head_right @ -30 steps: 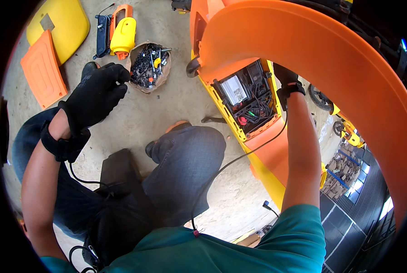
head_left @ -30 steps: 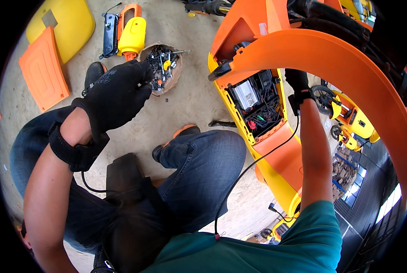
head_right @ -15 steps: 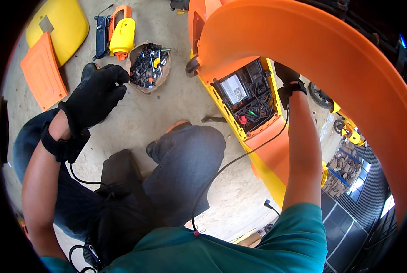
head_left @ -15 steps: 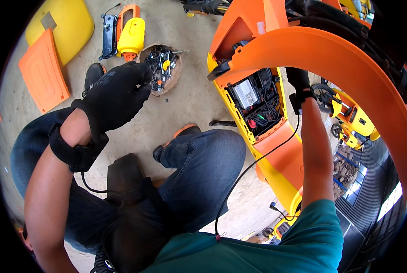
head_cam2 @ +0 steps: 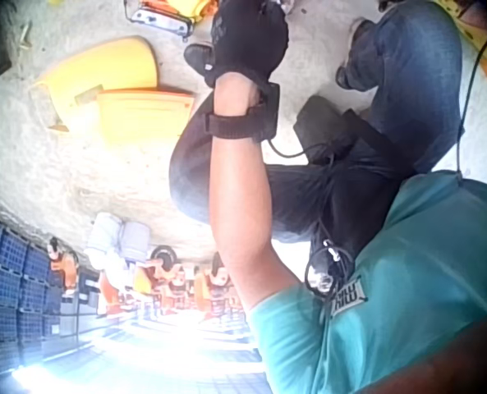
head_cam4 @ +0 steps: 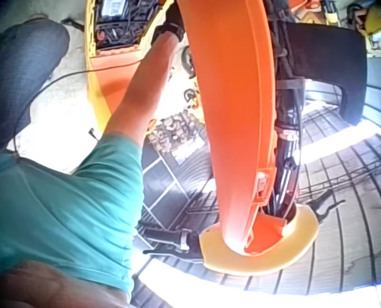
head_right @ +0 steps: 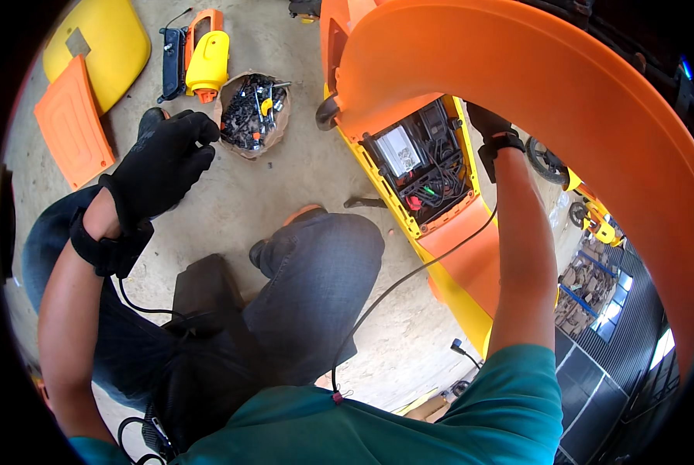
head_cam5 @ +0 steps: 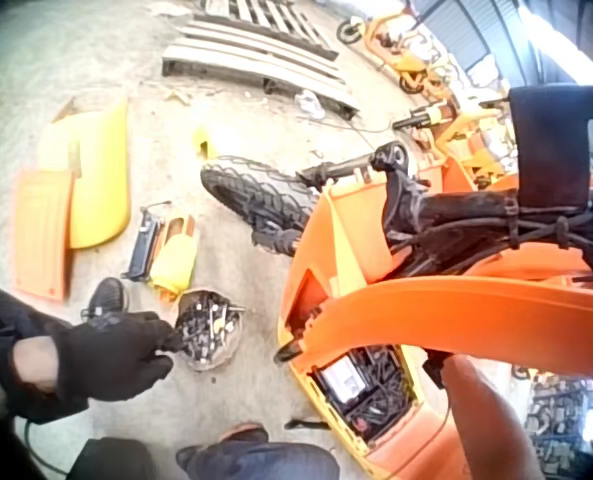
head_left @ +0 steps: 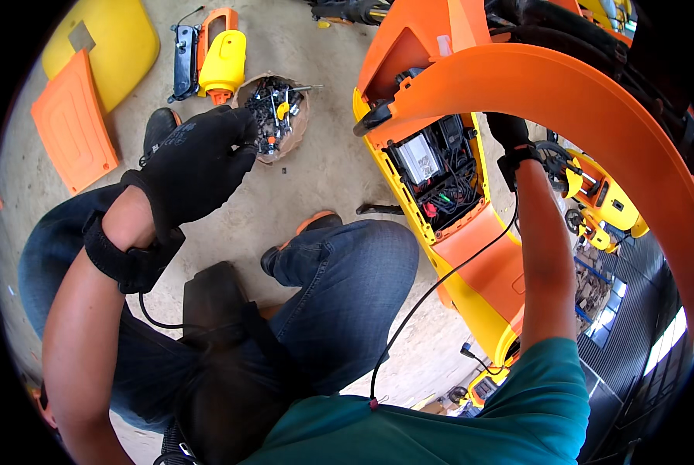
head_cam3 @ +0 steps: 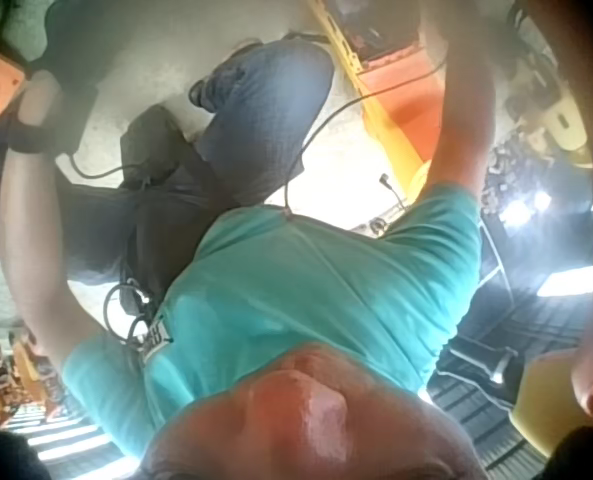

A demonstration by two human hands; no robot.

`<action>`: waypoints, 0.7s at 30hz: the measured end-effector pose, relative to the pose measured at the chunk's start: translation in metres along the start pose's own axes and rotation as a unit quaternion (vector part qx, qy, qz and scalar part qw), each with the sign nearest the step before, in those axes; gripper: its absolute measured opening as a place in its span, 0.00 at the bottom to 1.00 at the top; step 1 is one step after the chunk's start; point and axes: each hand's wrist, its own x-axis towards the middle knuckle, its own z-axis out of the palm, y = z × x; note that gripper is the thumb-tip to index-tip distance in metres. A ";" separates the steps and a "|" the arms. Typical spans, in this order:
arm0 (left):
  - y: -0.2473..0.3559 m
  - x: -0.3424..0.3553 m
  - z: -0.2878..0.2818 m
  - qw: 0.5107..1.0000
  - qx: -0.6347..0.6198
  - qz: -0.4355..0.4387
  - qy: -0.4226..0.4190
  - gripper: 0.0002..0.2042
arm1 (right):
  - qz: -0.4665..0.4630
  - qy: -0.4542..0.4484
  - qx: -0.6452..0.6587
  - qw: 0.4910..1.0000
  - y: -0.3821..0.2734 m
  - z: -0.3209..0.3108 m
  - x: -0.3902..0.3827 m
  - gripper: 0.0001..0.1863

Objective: The person connects wires to a battery and electrical components inside the body of an orange scooter, using a screwdriver to tighten connectors.

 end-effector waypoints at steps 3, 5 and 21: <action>0.000 0.002 0.000 1.000 0.011 0.002 0.004 0.09 | 0.109 -0.045 0.062 0.991 0.001 0.008 -0.001 0.21; -0.002 0.002 0.000 1.000 -0.008 0.000 0.009 0.09 | 0.094 -0.030 0.061 0.993 0.000 0.008 0.000 0.21; -0.006 0.005 0.003 1.000 -0.018 0.004 0.003 0.09 | 0.075 0.002 0.066 0.995 -0.005 0.012 0.000 0.21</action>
